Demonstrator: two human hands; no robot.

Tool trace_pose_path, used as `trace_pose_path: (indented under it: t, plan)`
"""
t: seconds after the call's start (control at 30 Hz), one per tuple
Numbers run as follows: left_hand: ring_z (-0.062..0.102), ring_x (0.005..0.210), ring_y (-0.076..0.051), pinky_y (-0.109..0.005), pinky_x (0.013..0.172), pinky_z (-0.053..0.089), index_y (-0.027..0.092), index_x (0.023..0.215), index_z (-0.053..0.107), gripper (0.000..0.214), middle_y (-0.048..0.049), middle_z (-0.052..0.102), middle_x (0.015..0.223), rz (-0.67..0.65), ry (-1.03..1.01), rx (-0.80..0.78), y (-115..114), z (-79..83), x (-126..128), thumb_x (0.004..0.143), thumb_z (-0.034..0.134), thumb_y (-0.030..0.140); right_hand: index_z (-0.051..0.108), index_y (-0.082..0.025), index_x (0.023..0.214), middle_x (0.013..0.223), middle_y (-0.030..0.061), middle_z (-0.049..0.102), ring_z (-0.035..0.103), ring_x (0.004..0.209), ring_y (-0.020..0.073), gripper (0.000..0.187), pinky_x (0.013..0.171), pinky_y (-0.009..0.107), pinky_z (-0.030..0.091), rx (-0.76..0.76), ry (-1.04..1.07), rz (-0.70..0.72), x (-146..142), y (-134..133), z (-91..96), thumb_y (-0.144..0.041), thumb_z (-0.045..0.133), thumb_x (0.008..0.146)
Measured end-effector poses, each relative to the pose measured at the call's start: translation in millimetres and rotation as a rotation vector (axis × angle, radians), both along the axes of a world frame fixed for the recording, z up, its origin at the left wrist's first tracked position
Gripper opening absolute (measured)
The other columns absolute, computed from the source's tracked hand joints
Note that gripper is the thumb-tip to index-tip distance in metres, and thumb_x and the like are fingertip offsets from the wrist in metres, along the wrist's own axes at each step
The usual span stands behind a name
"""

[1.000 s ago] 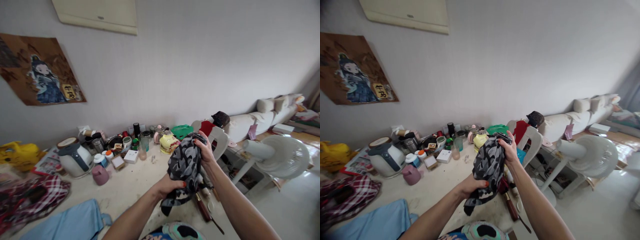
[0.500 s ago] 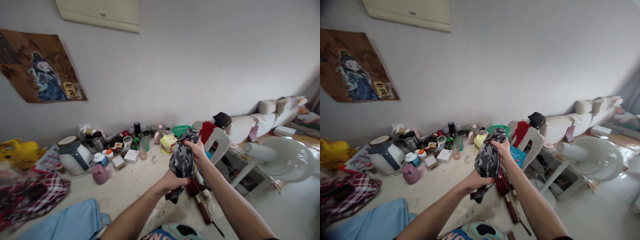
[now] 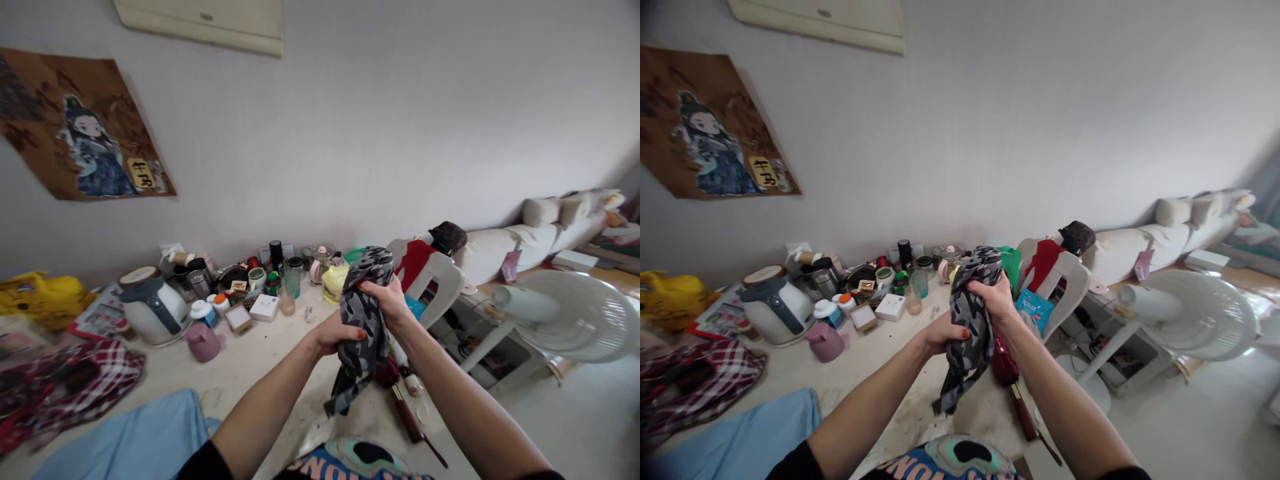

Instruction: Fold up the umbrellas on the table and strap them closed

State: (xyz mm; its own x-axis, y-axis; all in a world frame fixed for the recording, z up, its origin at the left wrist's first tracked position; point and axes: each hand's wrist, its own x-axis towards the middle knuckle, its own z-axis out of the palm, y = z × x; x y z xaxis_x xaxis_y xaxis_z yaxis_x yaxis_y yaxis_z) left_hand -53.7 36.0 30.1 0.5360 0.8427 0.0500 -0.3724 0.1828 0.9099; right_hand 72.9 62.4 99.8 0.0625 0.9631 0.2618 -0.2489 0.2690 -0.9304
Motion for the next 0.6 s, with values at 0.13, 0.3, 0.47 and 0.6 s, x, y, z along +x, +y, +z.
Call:
trace_pose_path:
  t: [0.13, 0.3, 0.47, 0.6]
  plan:
    - [0.060, 0.057, -0.014, -0.025, 0.057, 0.049, 0.008, 0.087, 0.067, 0.056, -0.0062, 0.067, 0.068, -0.166, -0.199, -0.150, -1.3, -26.6, 3.0, 0.041, 0.087, 0.034, 0.067, -0.017, 0.087, 0.072, -0.0001, 0.068, 0.060, 0.064, 0.0181, 0.042, 0.067, 0.032, 0.051, -0.090, 0.059, 0.130, -3.2, -5.0, -0.9, -0.024, 0.077, 0.047]
    - [0.053, 0.047, -0.011, -0.022, 0.046, 0.044, 0.008, 0.074, 0.064, 0.043, -0.0030, 0.060, 0.059, -0.115, -0.194, -0.152, -2.8, -24.8, -3.8, 0.044, 0.085, 0.031, 0.063, -0.022, 0.110, 0.093, 0.0028, 0.070, 0.064, 0.080, 0.0204, 0.059, 0.078, 0.034, 0.052, -0.044, 0.005, 0.221, 4.6, -5.3, 1.9, -0.037, 0.081, 0.056]
    - [0.046, 0.040, -0.008, -0.020, 0.042, 0.038, 0.009, 0.067, 0.062, 0.041, 0.0005, 0.053, 0.049, -0.017, -0.203, -0.110, 3.9, -15.8, -32.8, 0.046, 0.084, 0.038, 0.039, -0.030, 0.137, 0.125, 0.0091, 0.059, 0.059, 0.108, 0.0239, 0.083, 0.083, 0.036, 0.049, -0.144, -0.056, 0.309, 25.6, -23.9, -24.2, -0.049, 0.077, 0.066]
    - [0.051, 0.046, -0.010, -0.022, 0.047, 0.043, 0.010, 0.068, 0.063, 0.037, -0.0025, 0.058, 0.054, 0.058, -0.205, -0.109, 7.7, -17.3, -48.8, 0.051, 0.082, 0.036, 0.034, -0.027, 0.141, 0.107, 0.0067, 0.066, 0.062, 0.096, 0.0204, 0.095, 0.079, 0.033, 0.049, -0.240, -0.162, 0.762, 19.7, -60.0, -67.1, -0.022, 0.082, 0.059]
